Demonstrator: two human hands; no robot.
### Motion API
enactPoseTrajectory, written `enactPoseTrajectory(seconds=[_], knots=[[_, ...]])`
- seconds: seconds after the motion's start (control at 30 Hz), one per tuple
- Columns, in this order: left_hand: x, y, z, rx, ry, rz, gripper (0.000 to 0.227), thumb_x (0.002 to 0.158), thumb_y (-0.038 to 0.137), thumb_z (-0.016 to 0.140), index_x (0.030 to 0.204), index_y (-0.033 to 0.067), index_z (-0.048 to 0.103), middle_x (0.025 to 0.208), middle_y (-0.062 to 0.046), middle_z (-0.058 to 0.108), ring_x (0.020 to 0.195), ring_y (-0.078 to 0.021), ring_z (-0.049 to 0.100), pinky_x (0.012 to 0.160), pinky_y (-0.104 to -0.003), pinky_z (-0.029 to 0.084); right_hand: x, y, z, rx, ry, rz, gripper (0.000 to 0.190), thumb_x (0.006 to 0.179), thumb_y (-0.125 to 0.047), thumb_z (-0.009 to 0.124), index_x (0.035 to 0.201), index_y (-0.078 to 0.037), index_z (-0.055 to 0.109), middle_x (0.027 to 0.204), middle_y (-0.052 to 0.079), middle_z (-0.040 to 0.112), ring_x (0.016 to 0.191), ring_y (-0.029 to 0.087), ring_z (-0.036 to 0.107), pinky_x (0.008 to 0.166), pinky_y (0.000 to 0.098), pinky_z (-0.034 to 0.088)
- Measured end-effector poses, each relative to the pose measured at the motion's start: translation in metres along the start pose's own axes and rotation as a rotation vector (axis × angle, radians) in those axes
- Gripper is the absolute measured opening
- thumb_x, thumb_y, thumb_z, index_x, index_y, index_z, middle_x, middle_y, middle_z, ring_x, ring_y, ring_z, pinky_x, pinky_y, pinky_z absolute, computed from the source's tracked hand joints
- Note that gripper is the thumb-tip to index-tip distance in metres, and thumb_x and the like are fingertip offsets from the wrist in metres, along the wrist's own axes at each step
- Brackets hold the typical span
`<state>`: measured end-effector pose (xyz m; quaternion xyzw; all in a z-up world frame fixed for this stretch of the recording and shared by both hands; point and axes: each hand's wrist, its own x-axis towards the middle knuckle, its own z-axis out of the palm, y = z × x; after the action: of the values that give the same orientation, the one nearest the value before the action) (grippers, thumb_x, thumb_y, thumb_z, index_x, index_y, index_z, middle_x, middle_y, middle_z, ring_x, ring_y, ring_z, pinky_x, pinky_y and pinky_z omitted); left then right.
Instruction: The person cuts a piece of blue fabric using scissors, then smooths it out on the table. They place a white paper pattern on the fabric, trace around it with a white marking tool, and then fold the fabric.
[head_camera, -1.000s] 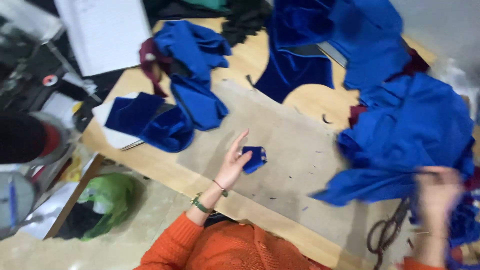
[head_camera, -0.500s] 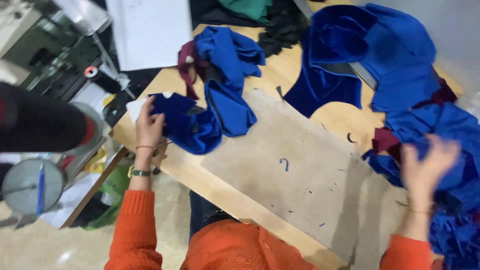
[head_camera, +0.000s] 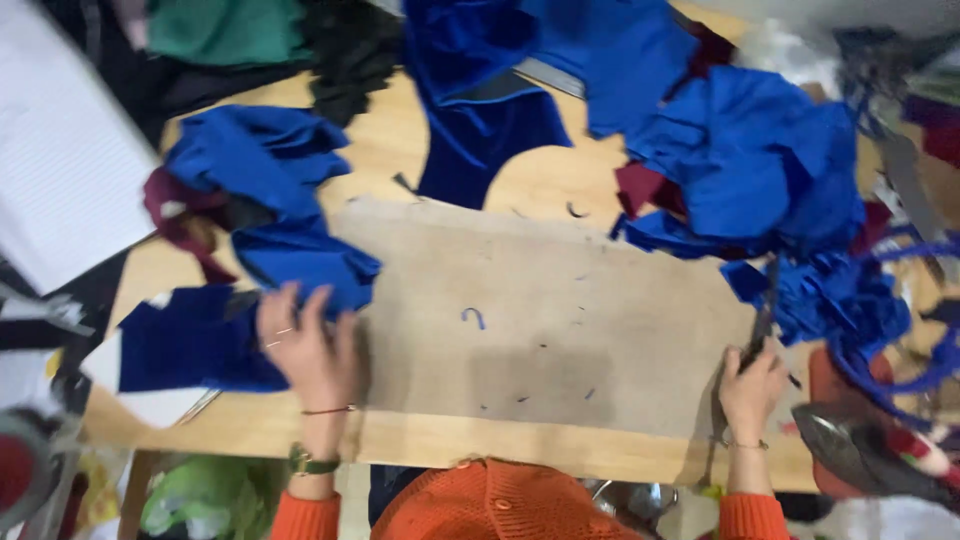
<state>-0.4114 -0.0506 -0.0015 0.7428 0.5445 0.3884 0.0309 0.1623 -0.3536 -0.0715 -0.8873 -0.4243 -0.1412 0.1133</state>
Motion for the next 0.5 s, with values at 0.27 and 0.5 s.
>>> enactPoseTrajectory(seconds=[0.27,0.5], knots=[[-0.020,0.122,0.152,-0.112,-0.543,0.102,0.060,0.089,0.040,0.073,0.142,0.0205,0.052,0.159,-0.012,0.038,0.152,-0.0408,0.024,0.119,-0.067,0.019,0.028,0.032,0.013,-0.037,-0.006,0.215,0.057,0.079,-0.017,0.078,0.130,0.003,0.063,0.101,0.026,0.068,0.096,0.046,0.068,0.082,0.0561,0.055],[-0.025,0.155,0.182,0.137,-0.612,0.181,0.065,0.102,0.063,0.033,0.160,0.0347,0.027,0.172,-0.006,0.018,0.156,-0.0317,0.019,0.121,-0.067,0.009,0.030,0.035,-0.036,0.129,-0.253,0.439,0.047,0.072,-0.019,0.076,0.113,0.003,0.072,0.090,0.031,0.068,0.093,0.053,0.069,0.079,0.0594,0.055]])
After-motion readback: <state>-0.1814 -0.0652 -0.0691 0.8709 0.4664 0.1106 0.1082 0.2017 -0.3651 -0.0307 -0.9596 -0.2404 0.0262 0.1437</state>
